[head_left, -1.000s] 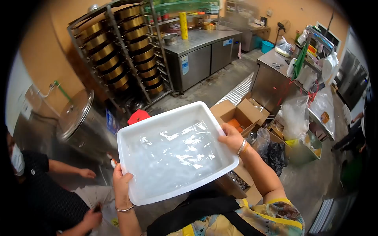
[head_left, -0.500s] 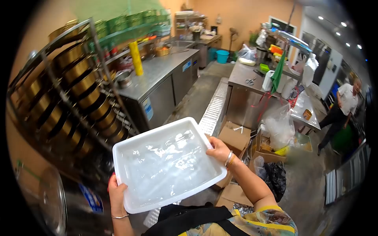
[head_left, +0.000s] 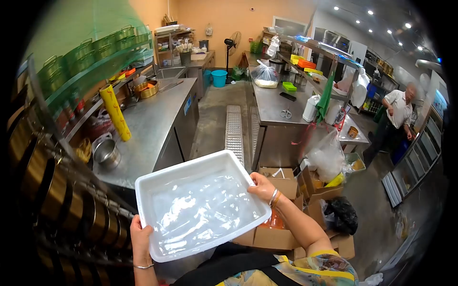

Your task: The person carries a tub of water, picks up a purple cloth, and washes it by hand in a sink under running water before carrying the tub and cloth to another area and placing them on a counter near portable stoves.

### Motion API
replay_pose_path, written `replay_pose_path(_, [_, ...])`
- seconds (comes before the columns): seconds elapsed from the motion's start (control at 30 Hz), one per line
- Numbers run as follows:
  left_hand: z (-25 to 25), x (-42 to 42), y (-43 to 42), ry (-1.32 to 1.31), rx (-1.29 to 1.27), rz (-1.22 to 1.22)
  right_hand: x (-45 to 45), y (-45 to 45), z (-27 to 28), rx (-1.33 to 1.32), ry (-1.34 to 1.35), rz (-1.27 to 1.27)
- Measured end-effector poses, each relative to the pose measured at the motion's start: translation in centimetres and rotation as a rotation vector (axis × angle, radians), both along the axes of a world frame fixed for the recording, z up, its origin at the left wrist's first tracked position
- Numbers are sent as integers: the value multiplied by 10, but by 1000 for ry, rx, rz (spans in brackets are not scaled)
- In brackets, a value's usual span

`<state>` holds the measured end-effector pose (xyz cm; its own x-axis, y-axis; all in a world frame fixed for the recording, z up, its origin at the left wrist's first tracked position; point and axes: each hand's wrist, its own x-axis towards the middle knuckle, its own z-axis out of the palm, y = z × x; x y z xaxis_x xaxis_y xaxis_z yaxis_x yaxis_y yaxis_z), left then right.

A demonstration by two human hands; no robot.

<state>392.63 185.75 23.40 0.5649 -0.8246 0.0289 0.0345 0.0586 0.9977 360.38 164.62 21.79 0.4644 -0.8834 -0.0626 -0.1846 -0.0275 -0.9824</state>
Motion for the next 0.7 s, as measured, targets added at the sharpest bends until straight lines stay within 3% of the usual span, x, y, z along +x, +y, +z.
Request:
replay_pose_path(0.13, [-12,69,-92,-54,43,-16,63,-79,-1,-68,33,-78])
replay_pose_path(0.2, [-16,91,-129,-22,61,75,91,-121,5,-13,54,-50])
replay_pose_path(0.3, [-37,137,-202,73,23,25,133,-209,-24,-73,30,0])
replay_pose_path(0.7, [-88,270,-470,47,43,227,313,-527,-55,-217,233,121])
